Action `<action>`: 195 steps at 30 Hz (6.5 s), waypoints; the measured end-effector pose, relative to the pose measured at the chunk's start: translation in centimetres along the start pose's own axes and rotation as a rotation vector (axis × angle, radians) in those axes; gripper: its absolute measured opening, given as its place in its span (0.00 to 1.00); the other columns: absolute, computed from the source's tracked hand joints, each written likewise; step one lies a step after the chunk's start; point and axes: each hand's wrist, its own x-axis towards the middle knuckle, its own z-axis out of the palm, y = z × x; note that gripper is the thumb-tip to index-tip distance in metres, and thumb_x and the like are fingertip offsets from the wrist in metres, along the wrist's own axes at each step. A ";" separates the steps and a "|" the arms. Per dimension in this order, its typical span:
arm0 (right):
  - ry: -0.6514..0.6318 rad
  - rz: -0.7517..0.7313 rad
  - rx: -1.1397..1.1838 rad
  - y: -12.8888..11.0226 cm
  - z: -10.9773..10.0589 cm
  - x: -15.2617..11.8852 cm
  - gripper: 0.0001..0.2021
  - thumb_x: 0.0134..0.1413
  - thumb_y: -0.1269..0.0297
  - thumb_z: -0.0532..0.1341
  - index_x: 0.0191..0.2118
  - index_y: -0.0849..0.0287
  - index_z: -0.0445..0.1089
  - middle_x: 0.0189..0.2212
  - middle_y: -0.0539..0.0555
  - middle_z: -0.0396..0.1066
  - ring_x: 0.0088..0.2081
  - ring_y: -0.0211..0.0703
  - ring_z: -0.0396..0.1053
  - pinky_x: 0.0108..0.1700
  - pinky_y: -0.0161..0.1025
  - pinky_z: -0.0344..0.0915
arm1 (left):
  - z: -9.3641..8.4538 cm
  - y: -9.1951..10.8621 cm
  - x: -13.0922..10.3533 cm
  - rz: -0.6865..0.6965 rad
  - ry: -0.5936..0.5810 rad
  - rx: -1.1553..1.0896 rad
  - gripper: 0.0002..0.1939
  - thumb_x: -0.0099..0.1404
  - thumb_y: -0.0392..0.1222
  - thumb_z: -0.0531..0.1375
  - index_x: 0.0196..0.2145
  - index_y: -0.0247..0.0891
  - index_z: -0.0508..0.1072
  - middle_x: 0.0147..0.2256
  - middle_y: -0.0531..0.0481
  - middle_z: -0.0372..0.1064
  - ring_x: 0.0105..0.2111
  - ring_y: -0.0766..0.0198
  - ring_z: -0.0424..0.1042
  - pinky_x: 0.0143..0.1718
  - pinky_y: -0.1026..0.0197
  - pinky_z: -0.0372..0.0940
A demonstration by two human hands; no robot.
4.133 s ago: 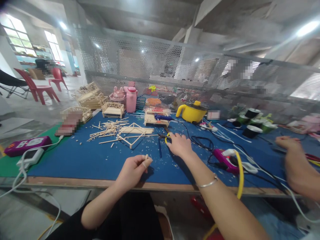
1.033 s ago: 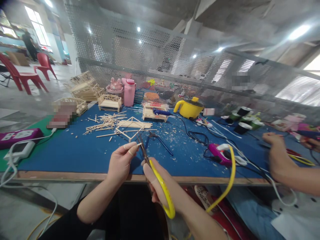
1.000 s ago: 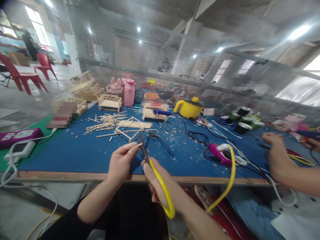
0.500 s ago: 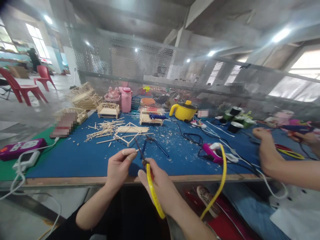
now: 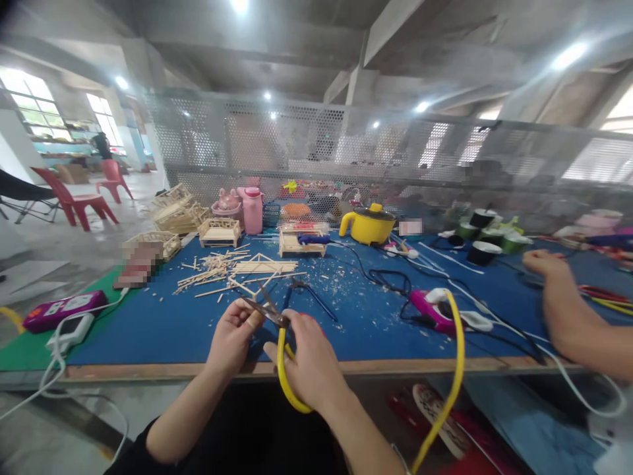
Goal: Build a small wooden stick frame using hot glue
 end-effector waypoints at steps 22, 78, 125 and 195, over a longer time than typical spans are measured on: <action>0.250 0.042 0.704 3.2 1.4 1.1 0.19 0.50 0.60 0.62 0.48 0.55 0.61 0.29 0.48 0.64 0.31 0.38 0.66 0.36 0.35 0.66 | 0.4 -0.2 -0.2 -0.025 -0.052 0.208 0.15 0.49 0.47 0.69 0.27 0.36 0.70 0.23 0.55 0.68 0.25 0.70 0.68 0.30 0.67 0.62; -0.004 -0.048 -0.107 1.9 -0.9 0.6 0.27 0.43 0.51 0.67 0.49 0.55 0.65 0.45 0.55 0.69 0.46 0.49 0.66 0.48 0.45 0.62 | 0.2 -0.1 -0.5 -0.035 -0.145 0.342 0.13 0.57 0.46 0.61 0.35 0.36 0.78 0.27 0.52 0.74 0.28 0.66 0.69 0.33 0.66 0.65; 0.205 0.073 0.407 0.1 -0.1 2.1 0.12 0.47 0.58 0.62 0.37 0.57 0.66 0.23 0.47 0.64 0.25 0.38 0.65 0.29 0.34 0.63 | 0.6 0.1 -0.7 0.081 -0.252 0.513 0.11 0.61 0.45 0.60 0.38 0.41 0.80 0.34 0.48 0.77 0.36 0.59 0.72 0.39 0.61 0.65; 0.007 -0.074 -0.097 0.2 -1.5 1.2 0.17 0.51 0.52 0.61 0.43 0.56 0.66 0.34 0.52 0.71 0.34 0.44 0.68 0.35 0.37 0.61 | 0.0 -0.8 -0.4 -0.023 -0.141 0.220 0.11 0.56 0.46 0.63 0.34 0.36 0.74 0.33 0.47 0.76 0.37 0.60 0.73 0.41 0.61 0.65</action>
